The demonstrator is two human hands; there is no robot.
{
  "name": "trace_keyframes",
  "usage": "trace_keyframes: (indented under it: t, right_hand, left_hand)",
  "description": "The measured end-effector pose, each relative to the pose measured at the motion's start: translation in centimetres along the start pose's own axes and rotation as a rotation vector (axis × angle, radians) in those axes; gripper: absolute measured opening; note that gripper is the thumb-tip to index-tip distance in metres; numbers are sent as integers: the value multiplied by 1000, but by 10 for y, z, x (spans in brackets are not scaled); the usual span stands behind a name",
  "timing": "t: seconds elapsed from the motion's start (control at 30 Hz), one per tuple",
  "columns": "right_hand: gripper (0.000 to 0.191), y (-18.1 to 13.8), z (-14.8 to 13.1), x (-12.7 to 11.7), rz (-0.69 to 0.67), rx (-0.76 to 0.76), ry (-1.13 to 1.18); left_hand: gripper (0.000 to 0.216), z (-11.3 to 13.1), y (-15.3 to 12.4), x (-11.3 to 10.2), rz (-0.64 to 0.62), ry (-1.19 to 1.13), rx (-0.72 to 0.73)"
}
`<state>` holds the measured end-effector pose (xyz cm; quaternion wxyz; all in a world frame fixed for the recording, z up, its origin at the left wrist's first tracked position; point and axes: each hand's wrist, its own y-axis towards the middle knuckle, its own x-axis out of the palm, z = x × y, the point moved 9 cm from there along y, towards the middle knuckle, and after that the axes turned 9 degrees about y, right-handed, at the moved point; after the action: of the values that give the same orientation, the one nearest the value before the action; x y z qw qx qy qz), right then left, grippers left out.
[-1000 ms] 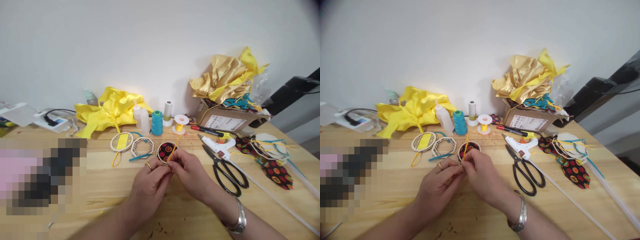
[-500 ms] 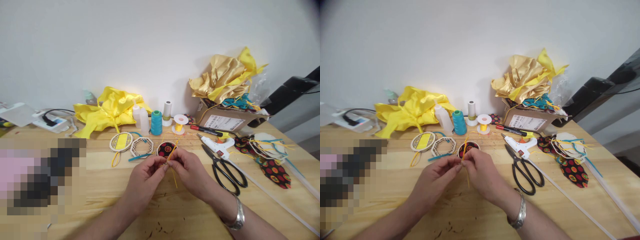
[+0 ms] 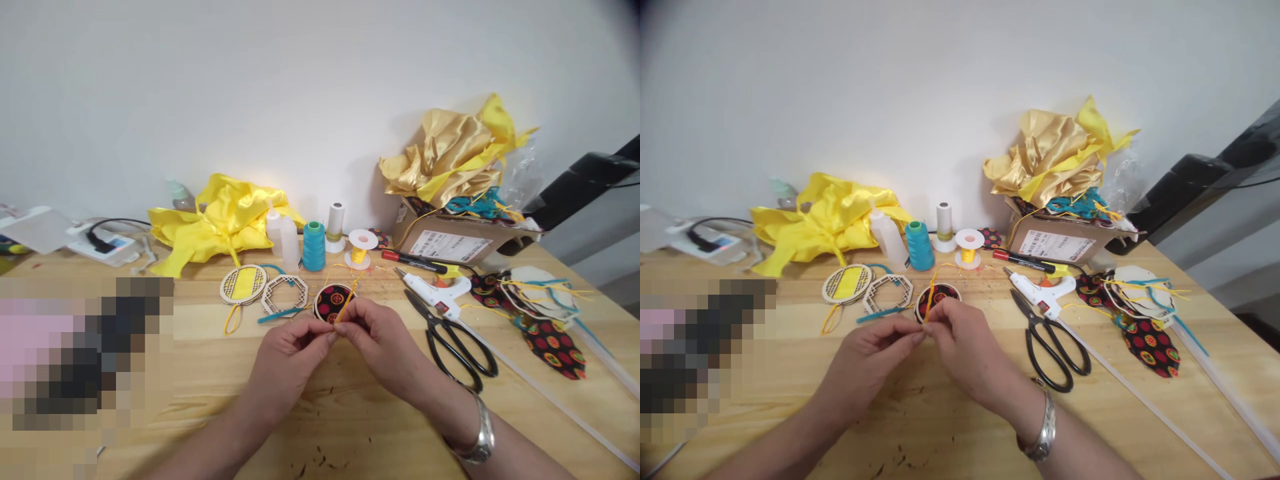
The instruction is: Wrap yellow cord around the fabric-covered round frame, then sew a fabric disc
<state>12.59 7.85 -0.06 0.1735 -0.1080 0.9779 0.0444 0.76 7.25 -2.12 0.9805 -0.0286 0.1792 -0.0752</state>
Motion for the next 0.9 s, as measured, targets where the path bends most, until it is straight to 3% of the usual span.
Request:
trace_keyframes:
  t: [0.2, 0.37, 0.53, 0.77, 0.9]
  right_hand:
    - [11, 0, -3, 0, -23, -6, 47]
    - [9, 2, -5, -2, -18, -12, 45]
    - [10, 3, -4, -3, -56, -24, -30]
    - [17, -3, -5, -7, -17, -11, -184]
    - [17, -13, -19, 3, -16, -98, -273]
  left_hand:
    - [8, -10, -1, 6, -64, -116, -125]
    - [8, -25, -3, 19, -143, -398, -251]
    - [10, -32, -1, 18, -105, -578, -310]
    - [11, -35, 1, 10, -9, -649, -332]
    - [9, -34, 1, 9, 0, -665, -333]
